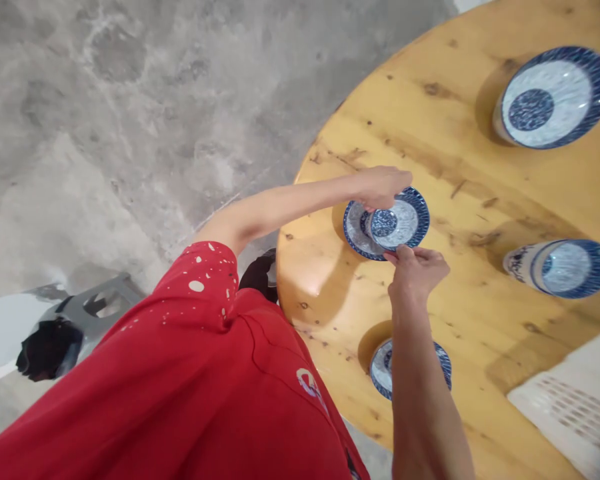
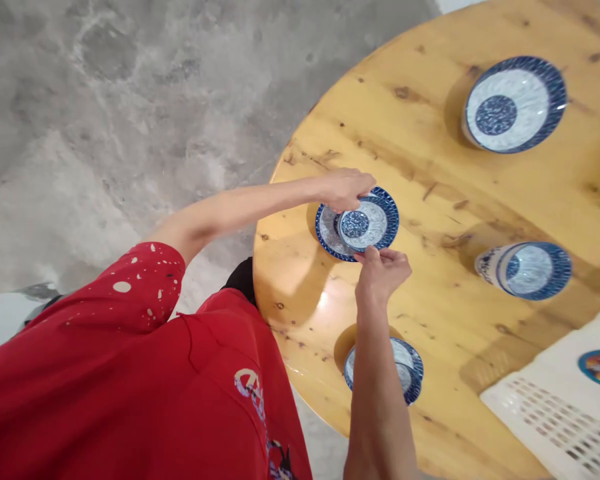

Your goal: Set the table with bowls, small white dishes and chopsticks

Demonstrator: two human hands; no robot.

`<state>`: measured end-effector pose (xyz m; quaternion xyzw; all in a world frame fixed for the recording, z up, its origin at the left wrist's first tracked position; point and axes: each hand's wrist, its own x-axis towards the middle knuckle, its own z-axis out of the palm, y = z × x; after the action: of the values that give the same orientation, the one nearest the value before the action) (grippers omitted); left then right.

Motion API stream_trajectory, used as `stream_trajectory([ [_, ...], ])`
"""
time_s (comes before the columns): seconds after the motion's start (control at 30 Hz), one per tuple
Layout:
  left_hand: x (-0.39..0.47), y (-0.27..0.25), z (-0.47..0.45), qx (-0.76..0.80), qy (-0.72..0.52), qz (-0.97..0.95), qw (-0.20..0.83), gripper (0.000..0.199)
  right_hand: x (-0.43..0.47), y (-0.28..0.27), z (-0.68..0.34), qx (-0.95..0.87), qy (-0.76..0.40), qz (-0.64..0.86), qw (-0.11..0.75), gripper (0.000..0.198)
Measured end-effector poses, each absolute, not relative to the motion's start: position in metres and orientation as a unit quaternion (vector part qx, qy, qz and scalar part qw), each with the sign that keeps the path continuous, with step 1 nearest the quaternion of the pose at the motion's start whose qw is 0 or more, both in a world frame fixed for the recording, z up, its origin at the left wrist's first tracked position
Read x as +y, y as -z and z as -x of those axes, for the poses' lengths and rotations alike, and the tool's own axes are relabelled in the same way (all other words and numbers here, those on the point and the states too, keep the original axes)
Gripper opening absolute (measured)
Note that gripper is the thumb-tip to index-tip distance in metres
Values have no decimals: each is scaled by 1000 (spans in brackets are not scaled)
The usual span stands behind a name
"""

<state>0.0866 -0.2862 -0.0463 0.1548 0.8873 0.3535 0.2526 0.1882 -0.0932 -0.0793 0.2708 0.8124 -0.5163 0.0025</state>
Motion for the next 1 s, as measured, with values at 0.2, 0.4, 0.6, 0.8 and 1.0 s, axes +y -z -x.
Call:
stream_trajectory([
  [0.2, -291, 43, -87, 852, -435, -42, 288, 31, -94, 81, -188, 821, 512, -253, 12, 17],
  [0.4, -291, 46, -84, 872, -377, -129, 283, 37, -97, 76, -189, 813, 520, -259, 19, 17],
  [0.6, -295, 41, -84, 886, -350, -144, 266, 35, -104, 73, -189, 802, 526, -281, 22, 16],
  [0.8, -301, 43, -82, 887, -342, -161, 265, 23, -106, 64, -194, 801, 526, -283, 29, 18],
  [1.0, -361, 66, -90, 879, -476, -12, 42, 19, -97, 41, -238, 764, 574, -292, -48, 37],
])
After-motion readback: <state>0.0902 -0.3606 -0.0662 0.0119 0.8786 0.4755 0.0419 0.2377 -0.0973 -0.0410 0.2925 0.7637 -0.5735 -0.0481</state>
